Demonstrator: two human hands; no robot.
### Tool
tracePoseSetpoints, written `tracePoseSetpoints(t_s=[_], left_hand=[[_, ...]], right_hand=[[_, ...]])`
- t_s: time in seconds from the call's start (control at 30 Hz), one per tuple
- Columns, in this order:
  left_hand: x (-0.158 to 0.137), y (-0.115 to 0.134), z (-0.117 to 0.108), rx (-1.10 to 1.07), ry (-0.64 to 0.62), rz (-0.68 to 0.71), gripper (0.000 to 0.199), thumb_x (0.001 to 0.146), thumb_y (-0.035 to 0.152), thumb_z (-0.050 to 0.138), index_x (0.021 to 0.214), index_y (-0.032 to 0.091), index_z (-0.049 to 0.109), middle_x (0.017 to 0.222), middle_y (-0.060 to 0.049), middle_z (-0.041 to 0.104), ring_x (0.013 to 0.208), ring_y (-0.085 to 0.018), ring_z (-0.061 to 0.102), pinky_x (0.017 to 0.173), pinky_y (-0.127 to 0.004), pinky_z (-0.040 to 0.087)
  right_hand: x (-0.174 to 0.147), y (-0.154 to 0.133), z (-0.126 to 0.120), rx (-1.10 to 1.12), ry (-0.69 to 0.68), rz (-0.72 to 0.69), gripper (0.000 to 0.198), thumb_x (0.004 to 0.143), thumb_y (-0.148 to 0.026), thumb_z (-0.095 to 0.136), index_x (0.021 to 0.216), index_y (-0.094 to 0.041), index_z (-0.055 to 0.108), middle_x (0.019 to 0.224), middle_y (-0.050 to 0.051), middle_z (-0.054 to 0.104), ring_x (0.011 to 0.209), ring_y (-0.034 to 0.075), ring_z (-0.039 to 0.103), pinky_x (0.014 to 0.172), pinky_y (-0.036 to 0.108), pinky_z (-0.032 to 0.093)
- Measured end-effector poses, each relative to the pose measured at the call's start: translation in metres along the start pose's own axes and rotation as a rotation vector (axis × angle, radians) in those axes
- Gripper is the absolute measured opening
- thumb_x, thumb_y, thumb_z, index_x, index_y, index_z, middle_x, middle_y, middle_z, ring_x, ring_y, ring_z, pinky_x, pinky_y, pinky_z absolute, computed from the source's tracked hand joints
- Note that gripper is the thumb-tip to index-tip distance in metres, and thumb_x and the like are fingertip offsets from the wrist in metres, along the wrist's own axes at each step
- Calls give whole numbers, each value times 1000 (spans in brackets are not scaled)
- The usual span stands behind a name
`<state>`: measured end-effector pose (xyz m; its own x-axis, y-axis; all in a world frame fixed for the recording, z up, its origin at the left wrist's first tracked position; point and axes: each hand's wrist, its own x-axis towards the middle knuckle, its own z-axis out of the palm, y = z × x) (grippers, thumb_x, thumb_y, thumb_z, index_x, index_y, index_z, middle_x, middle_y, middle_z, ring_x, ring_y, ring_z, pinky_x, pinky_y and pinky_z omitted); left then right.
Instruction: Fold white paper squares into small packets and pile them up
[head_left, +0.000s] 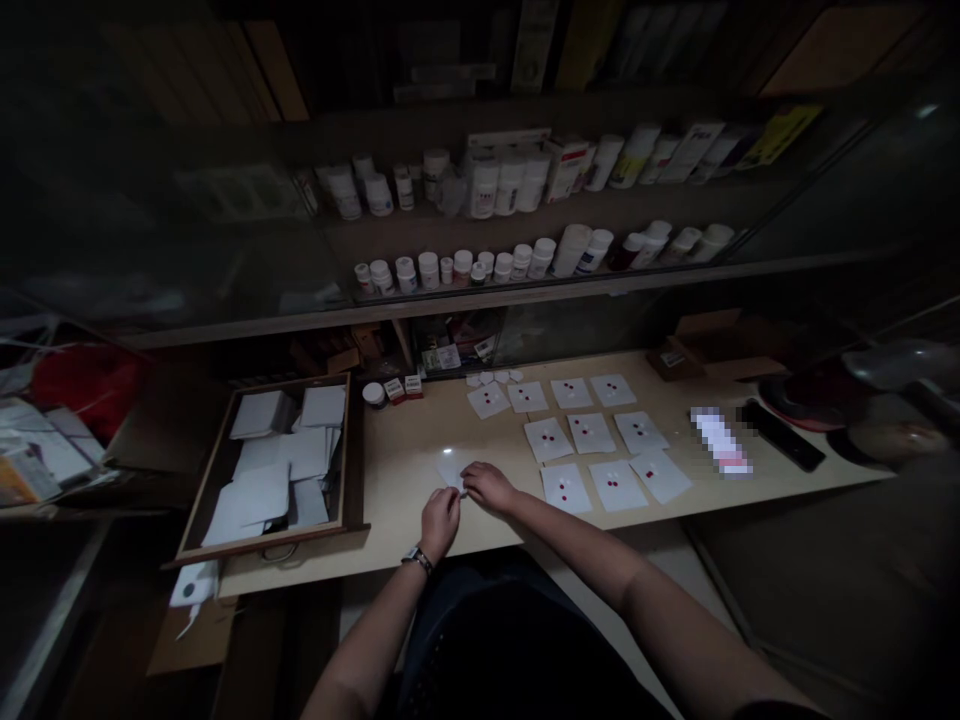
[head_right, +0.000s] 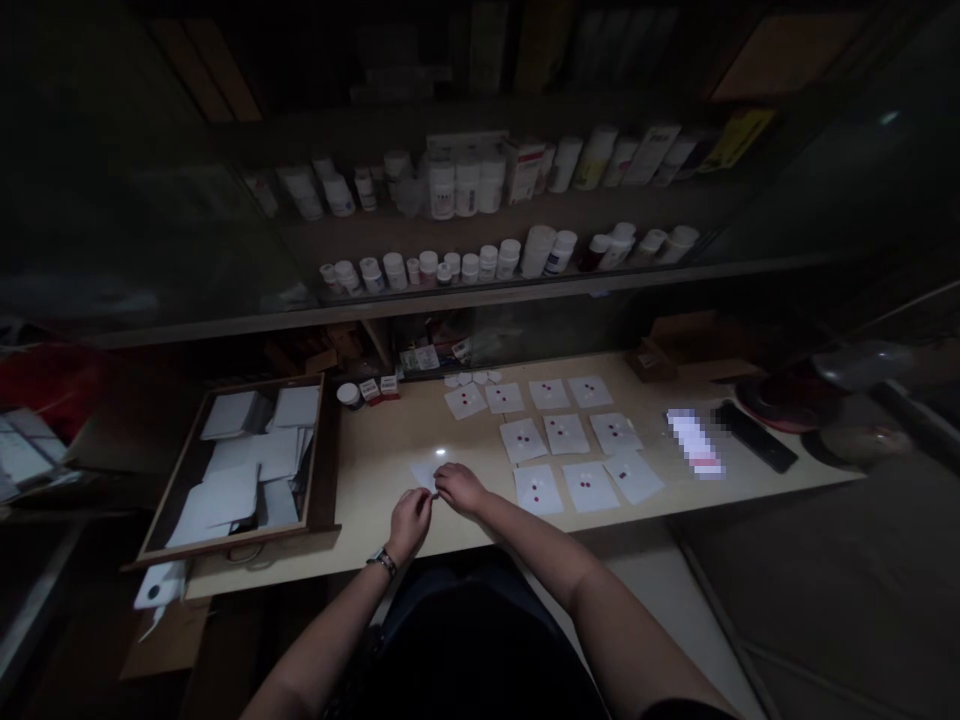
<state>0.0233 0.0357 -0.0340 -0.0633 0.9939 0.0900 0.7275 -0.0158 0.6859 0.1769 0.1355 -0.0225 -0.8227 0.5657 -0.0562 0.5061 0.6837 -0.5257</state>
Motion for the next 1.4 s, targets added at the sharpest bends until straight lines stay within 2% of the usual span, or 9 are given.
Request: tracePoseSetpoints(t_s=[0.13, 0.3, 0.47, 0.67, 0.77, 0.87, 1.07, 1.27, 1.4], left_hand=[[0, -6, 5, -102, 12, -53, 29, 84, 17, 49, 111, 19, 58, 96, -8, 64, 90, -19, 60, 81, -32, 48], [3, -7, 19, -301, 115, -259, 34, 85, 18, 48, 118, 16, 53, 83, -4, 62, 73, -15, 59, 73, -28, 49], [10, -6, 18, -459, 235, -409, 37, 77, 23, 56, 113, 14, 55, 73, -1, 59, 66, -14, 58, 65, -25, 48], [23, -7, 12, -458, 206, -482, 36, 74, 21, 57, 109, 13, 56, 64, 2, 57, 61, -15, 59, 61, -25, 47], [22, -8, 11, -332, 207, -433, 33, 79, 21, 53, 111, 13, 55, 75, -3, 61, 66, -17, 61, 63, -28, 50], [17, -11, 7, -118, 206, -239, 30, 84, 17, 45, 112, 15, 57, 103, -12, 63, 93, -22, 62, 82, -38, 52], [4, -17, -10, 295, -154, 240, 51, 83, 5, 37, 132, 15, 47, 136, -12, 50, 129, -24, 42, 105, -45, 38], [6, -18, -12, 474, -253, 286, 47, 89, 14, 36, 136, 11, 42, 141, -15, 45, 133, -25, 38, 106, -47, 36], [11, -18, -13, 441, -247, 292, 45, 90, 15, 35, 133, 12, 45, 138, -15, 48, 131, -25, 40, 105, -46, 37]], right_hand=[[2, -1, -1, 28, 44, 3, 16, 88, -25, 56, 87, -18, 70, 100, 8, 65, 93, 20, 55, 83, 31, 39], [4, -4, -3, 16, 63, 25, 15, 86, -25, 58, 89, -18, 70, 99, 8, 63, 92, 20, 53, 82, 30, 38], [13, -4, 0, 21, 30, 117, 14, 85, -27, 59, 87, -16, 68, 95, 8, 61, 89, 19, 52, 78, 29, 38], [23, -2, -1, 46, -52, 164, 15, 86, -26, 58, 83, -15, 68, 92, 7, 60, 88, 18, 52, 76, 27, 37], [25, -2, -1, 45, -67, 209, 17, 87, -27, 56, 83, -15, 68, 93, 7, 59, 87, 17, 52, 74, 26, 37], [28, -3, 0, 36, -64, 259, 17, 87, -27, 56, 85, -14, 68, 94, 7, 58, 86, 17, 53, 74, 26, 37], [30, -5, -1, 55, -51, 313, 14, 85, -22, 55, 85, -14, 66, 96, 8, 58, 83, 16, 53, 74, 25, 38], [30, -7, -5, 107, -43, 354, 8, 82, -18, 56, 84, -15, 63, 96, 7, 58, 83, 15, 54, 74, 24, 38], [38, -9, -12, 108, 81, 447, 19, 82, -19, 55, 100, -17, 60, 103, 7, 60, 91, 17, 55, 76, 25, 37]])
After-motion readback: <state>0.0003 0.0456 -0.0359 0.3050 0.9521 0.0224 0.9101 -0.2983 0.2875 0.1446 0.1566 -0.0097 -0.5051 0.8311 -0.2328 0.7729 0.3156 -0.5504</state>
